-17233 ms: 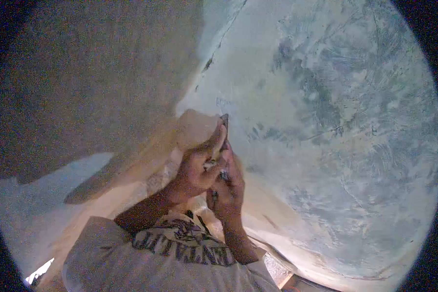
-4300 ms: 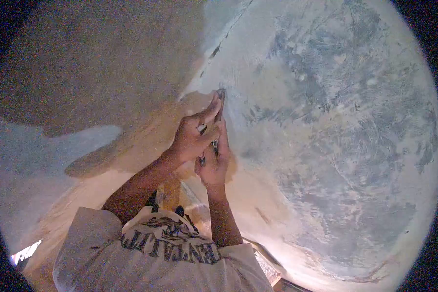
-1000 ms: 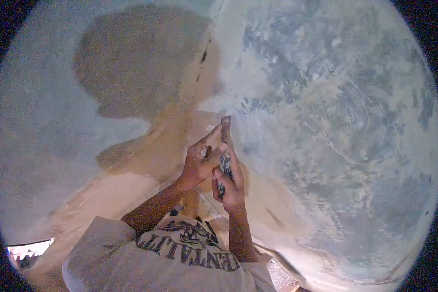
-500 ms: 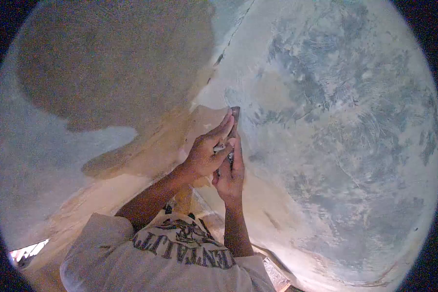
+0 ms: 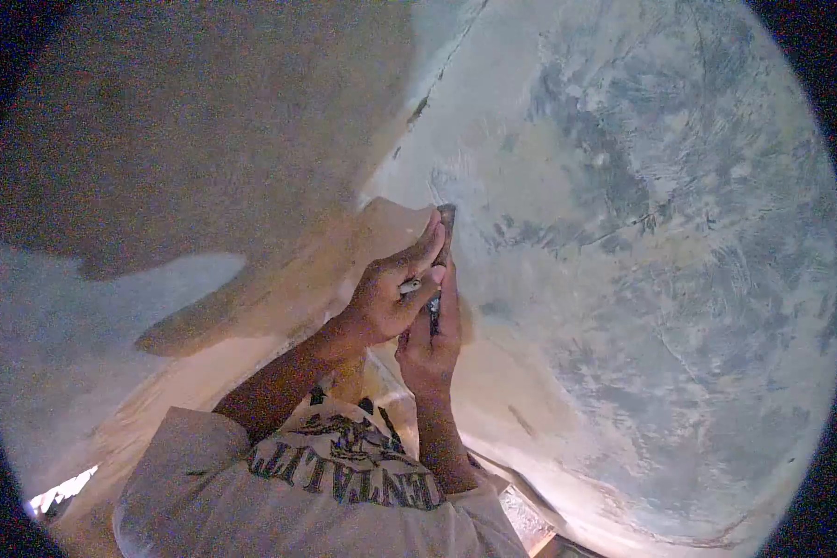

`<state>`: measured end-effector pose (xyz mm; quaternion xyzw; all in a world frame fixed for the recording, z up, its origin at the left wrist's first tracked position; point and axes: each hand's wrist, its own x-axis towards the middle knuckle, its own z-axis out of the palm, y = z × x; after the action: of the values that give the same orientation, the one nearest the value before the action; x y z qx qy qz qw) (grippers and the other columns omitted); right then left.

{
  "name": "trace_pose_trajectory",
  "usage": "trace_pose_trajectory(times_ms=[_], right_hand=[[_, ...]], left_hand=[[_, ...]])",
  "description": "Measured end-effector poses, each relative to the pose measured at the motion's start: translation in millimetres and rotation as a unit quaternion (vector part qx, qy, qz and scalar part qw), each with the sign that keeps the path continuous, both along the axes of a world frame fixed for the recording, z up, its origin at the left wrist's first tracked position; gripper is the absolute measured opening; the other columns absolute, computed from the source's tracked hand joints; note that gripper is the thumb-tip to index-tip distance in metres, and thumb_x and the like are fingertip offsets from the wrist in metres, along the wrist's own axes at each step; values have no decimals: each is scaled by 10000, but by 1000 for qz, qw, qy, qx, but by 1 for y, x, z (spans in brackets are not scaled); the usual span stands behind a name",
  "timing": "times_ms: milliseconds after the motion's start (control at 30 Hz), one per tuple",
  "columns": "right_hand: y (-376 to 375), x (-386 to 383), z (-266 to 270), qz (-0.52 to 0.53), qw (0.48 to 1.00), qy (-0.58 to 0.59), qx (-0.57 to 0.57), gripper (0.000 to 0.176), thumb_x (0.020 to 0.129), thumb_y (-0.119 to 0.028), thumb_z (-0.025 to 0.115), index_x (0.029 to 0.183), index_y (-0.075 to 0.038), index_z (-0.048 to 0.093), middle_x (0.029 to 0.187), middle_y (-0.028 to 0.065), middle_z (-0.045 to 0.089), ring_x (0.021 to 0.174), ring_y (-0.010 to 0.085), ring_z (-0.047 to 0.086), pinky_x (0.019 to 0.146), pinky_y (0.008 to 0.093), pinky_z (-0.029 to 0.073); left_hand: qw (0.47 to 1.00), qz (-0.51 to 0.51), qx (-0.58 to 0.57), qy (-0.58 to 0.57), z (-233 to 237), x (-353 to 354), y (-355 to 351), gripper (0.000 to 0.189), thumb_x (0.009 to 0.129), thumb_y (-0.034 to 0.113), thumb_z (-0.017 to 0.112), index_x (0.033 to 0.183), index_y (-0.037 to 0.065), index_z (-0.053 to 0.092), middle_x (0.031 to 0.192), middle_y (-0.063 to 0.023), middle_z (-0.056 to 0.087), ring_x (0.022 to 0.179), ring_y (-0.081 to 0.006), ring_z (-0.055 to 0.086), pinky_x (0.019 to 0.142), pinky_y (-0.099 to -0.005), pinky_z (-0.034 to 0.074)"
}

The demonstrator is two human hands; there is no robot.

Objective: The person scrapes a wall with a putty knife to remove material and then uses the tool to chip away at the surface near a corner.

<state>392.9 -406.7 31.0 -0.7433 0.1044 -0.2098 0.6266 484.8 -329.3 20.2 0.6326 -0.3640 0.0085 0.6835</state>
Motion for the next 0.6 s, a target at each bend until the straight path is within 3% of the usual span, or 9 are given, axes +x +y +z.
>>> trace_pose_trajectory(times_ms=[167,233,333,433,567,600], right_hand=[[0,9,-6,14,995,-65,-68,538,1035,-111,446,1543,-12,301,952,40,633,616,36,506,529,207,430],[8,11,-4,8,998,-52,-39,532,1033,-114,450,1535,-3,312,1014,55,619,673,44,518,570,211,442],[5,10,0,18,1000,-23,7,525,1030,-118,454,1523,11,328,1107,77,598,758,55,537,630,215,459],[7,13,7,26,998,-1,53,518,1027,-123,459,1511,25,345,1200,98,577,844,67,556,690,220,476],[9,16,11,12,999,-31,-3,524,1011,-108,460,1502,38,351,1215,100,575,874,70,556,711,222,479],[4,18,4,-4,997,-58,-49,531,1007,-111,466,1502,43,348,1246,103,571,914,80,564,740,223,483]], left_hand=[[998,30,-7,-61,-2,2,0,612,985,111,570,1514,-49,307,1586,-274,251,1451,-355,326,1159,-372,326],[999,9,-24,-21,1,5,4,622,983,97,560,1523,-45,286,1590,-274,241,1453,-361,319,1160,-373,325],[996,8,30,-81,-1,7,7,723,933,125,604,1554,17,250,1584,-281,239,1424,-385,352,1121,-384,388],[997,26,5,-69,0,7,1,757,914,125,617,1557,13,234,1582,-284,235,1406,-397,379,1103,-391,412],[994,40,37,-90,4,16,5,767,897,115,622,1553,11,239,1582,-282,237,1398,-405,384,1095,-407,425],[995,34,35,-89,6,15,6,736,915,102,607,1550,4,247,1588,-273,235,1420,-385,355,1121,-397,387]])
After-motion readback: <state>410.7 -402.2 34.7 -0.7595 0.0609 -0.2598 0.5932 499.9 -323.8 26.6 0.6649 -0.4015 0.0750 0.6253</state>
